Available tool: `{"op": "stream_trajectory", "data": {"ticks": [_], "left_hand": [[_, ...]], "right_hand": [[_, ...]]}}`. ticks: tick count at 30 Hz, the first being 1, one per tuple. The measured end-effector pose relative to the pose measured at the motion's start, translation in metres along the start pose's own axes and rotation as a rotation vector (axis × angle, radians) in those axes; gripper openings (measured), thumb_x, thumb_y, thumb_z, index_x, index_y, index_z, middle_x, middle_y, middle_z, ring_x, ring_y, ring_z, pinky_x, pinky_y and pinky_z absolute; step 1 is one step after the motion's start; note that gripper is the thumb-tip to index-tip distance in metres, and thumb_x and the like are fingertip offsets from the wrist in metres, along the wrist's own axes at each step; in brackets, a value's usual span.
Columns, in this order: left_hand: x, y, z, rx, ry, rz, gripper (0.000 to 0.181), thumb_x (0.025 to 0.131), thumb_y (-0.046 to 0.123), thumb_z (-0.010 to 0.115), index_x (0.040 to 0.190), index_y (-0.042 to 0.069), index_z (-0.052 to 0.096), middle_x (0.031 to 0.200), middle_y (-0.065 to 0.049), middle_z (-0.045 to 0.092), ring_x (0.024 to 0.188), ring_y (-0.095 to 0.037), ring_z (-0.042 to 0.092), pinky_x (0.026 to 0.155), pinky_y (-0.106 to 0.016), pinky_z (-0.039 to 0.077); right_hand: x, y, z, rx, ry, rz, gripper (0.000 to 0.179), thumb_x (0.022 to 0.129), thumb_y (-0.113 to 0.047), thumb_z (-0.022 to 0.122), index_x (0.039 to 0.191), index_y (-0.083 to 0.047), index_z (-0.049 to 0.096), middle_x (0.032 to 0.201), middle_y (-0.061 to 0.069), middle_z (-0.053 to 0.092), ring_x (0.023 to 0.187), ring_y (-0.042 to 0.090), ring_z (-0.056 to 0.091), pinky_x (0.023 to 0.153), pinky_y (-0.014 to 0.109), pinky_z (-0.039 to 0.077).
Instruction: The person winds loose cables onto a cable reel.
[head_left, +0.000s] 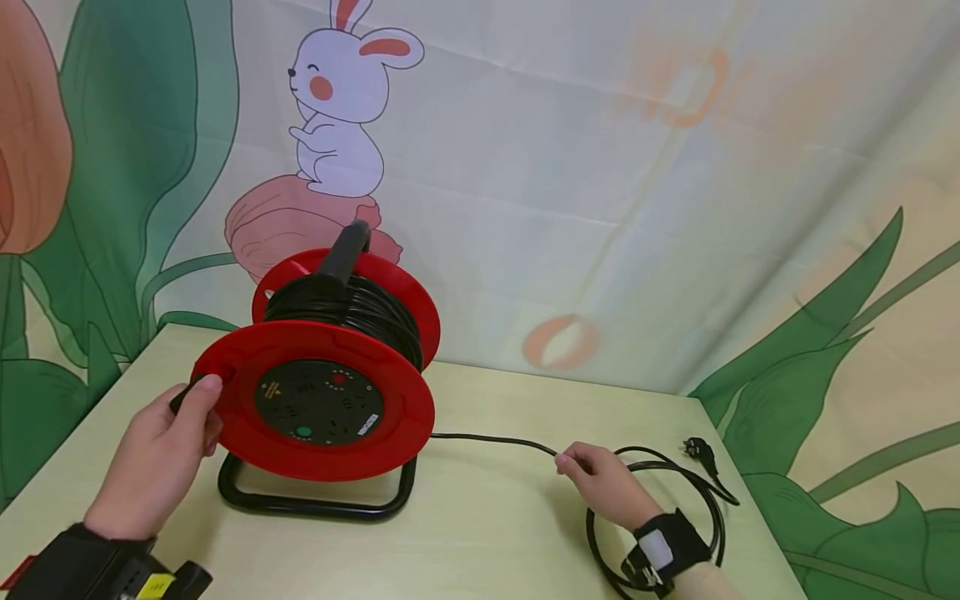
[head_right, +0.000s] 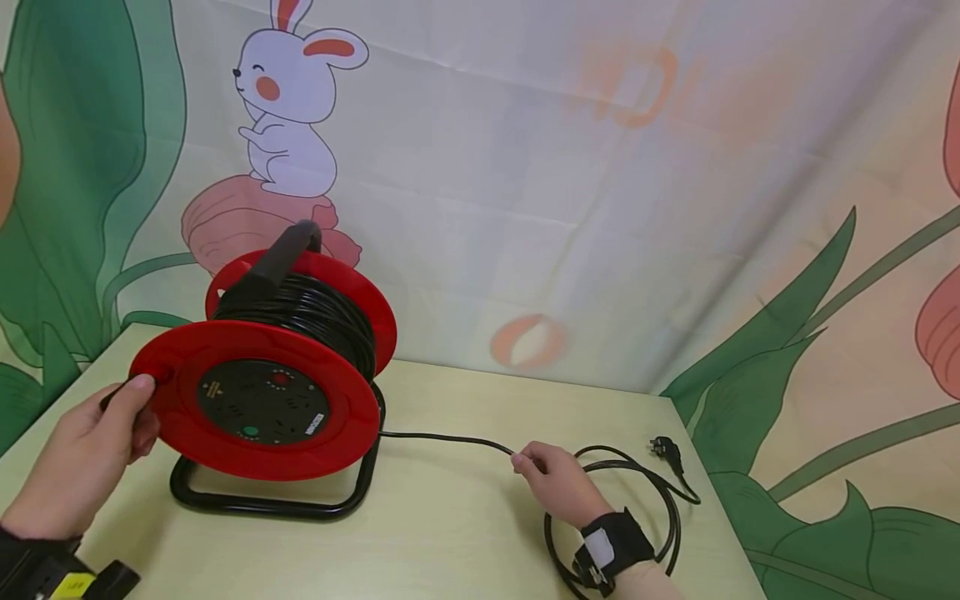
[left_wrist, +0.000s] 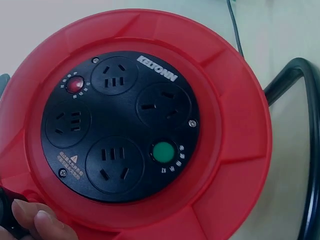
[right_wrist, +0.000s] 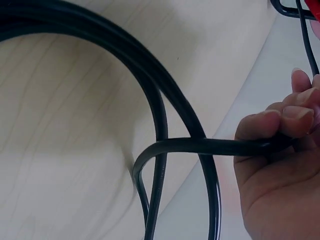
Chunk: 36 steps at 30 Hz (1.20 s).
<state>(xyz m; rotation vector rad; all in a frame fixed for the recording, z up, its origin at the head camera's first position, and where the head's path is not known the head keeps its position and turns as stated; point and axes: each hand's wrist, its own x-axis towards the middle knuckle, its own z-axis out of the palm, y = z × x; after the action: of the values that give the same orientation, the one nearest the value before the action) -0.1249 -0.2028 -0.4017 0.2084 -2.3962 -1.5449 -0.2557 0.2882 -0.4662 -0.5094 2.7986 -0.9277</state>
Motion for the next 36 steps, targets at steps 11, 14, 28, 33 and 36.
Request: {"op": "stream_trajectory", "data": {"ticks": [11, 14, 28, 33, 36], "left_hand": [[0.001, 0.014, 0.002, -0.032, -0.007, 0.049, 0.044, 0.105, 0.041, 0.032, 0.087, 0.001, 0.040, 0.067, -0.010, 0.038, 0.064, -0.024, 0.041, 0.056, -0.033, 0.031], [0.001, 0.018, 0.003, -0.025, -0.004, 0.069, 0.043, 0.105, 0.040, 0.033, 0.087, 0.001, 0.040, 0.065, -0.010, 0.038, 0.061, -0.024, 0.040, 0.053, -0.035, 0.029], [0.002, 0.032, 0.002, 0.085, -0.002, 0.109, 0.044, 0.104, 0.041, 0.032, 0.096, 0.000, 0.045, 0.073, -0.014, 0.043, 0.068, -0.026, 0.043, 0.053, -0.035, 0.031], [0.004, 0.039, 0.000, 0.114, -0.049, 0.067, 0.053, 0.103, 0.045, 0.031, 0.117, -0.003, 0.048, 0.093, -0.023, 0.056, 0.091, -0.036, 0.051, 0.065, -0.043, 0.042], [0.004, 0.044, 0.001, 0.135, -0.065, 0.046, 0.058, 0.103, 0.048, 0.031, 0.127, -0.003, 0.046, 0.111, -0.027, 0.058, 0.099, -0.041, 0.052, 0.068, -0.047, 0.045]], "right_hand": [[0.003, -0.008, 0.009, 0.013, -0.022, -0.030, 0.019, 0.099, -0.036, 0.054, 0.089, -0.023, 0.064, 0.065, -0.004, 0.045, 0.056, 0.010, 0.039, 0.054, 0.028, 0.035], [0.004, -0.011, 0.011, 0.021, -0.029, -0.036, 0.020, 0.099, -0.035, 0.054, 0.090, -0.022, 0.065, 0.065, -0.005, 0.045, 0.056, 0.009, 0.039, 0.054, 0.027, 0.035], [0.009, -0.018, 0.023, 0.019, -0.047, -0.076, 0.025, 0.099, -0.036, 0.053, 0.092, -0.016, 0.066, 0.071, -0.004, 0.050, 0.060, 0.010, 0.041, 0.056, 0.028, 0.036], [0.010, -0.018, 0.026, 0.012, -0.056, -0.089, 0.028, 0.100, -0.037, 0.052, 0.095, -0.014, 0.067, 0.071, -0.005, 0.052, 0.061, 0.010, 0.042, 0.056, 0.027, 0.037], [0.012, -0.018, 0.029, 0.022, -0.070, -0.098, 0.029, 0.100, -0.037, 0.052, 0.095, -0.014, 0.067, 0.070, -0.006, 0.049, 0.061, 0.010, 0.041, 0.056, 0.027, 0.036]]}}
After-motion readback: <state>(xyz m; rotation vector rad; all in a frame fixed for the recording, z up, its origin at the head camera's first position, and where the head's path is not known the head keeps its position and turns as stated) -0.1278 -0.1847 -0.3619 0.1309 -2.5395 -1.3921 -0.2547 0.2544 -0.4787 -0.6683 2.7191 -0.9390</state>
